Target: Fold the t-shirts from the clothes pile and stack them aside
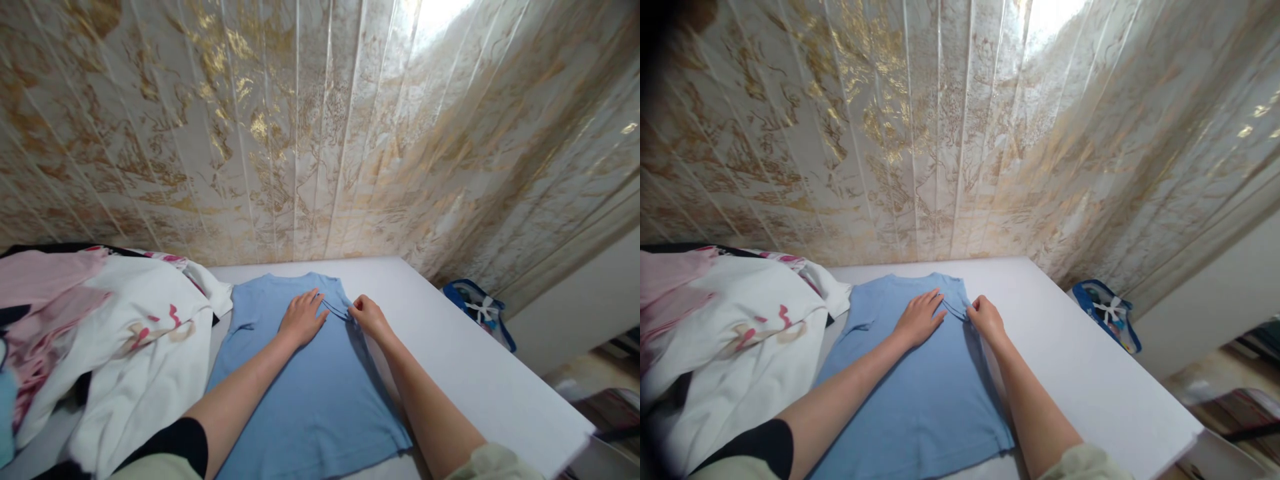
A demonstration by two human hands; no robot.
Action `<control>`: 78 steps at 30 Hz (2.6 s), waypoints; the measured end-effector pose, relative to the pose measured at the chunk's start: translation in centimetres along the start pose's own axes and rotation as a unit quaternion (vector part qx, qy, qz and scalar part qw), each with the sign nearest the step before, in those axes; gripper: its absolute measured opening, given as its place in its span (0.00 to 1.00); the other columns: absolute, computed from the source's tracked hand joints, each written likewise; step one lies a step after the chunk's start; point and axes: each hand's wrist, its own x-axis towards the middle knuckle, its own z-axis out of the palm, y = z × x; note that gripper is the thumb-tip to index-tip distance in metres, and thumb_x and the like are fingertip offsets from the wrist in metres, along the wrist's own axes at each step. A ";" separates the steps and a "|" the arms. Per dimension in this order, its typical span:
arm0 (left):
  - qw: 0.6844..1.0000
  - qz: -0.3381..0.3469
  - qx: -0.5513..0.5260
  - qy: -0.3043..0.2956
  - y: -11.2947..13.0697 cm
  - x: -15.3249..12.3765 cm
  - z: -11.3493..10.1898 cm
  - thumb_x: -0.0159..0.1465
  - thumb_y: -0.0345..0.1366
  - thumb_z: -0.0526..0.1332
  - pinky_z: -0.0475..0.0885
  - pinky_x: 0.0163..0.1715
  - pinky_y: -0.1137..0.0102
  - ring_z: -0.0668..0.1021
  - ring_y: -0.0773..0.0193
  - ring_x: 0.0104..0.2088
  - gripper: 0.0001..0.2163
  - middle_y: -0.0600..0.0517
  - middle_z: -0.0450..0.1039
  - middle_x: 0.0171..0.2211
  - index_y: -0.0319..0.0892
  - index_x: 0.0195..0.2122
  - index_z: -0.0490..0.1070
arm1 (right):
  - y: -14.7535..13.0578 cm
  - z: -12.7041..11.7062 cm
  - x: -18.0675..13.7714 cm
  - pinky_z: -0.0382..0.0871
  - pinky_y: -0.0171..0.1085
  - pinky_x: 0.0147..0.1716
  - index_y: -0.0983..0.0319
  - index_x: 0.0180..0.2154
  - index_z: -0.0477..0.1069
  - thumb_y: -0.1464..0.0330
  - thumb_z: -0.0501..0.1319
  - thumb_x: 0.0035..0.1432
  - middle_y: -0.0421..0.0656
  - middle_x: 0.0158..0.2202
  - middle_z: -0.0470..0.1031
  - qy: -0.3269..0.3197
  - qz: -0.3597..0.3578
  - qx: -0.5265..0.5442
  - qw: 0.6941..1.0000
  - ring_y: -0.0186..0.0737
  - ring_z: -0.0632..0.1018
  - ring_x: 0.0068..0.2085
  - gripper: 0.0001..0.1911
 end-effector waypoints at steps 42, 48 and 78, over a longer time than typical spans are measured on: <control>0.906 -0.149 -0.385 0.089 -4.4 1.8 -0.8 0.61 0.35 0.54 0.69 0.49 0.65 0.77 0.58 0.43 0.11 0.48 0.79 0.36 0.40 0.31 0.76 | -10.1 4.5 -5.9 0.61 0.33 0.36 0.55 0.50 0.67 0.69 0.51 0.63 0.42 0.46 0.76 -0.050 -0.149 -0.162 0.974 0.40 0.77 0.44 0.15; 0.933 -0.112 -0.335 0.067 -4.1 1.5 -1.5 0.64 0.38 0.51 0.70 0.45 0.69 0.78 0.60 0.40 0.15 0.50 0.79 0.36 0.40 0.30 0.76 | -9.5 3.9 -5.7 0.60 0.33 0.35 0.53 0.51 0.68 0.69 0.51 0.63 0.41 0.45 0.78 -0.045 -0.154 -0.128 0.979 0.41 0.77 0.44 0.17; 0.964 -0.164 -0.196 0.077 -5.0 0.9 -1.1 0.65 0.31 0.51 0.68 0.50 0.70 0.77 0.61 0.47 0.15 0.48 0.78 0.44 0.42 0.40 0.78 | -6.6 -1.2 -12.0 0.51 0.33 0.28 0.57 0.38 0.66 0.64 0.59 0.55 0.41 0.34 0.75 -0.205 -0.111 -0.152 0.961 0.39 0.73 0.34 0.08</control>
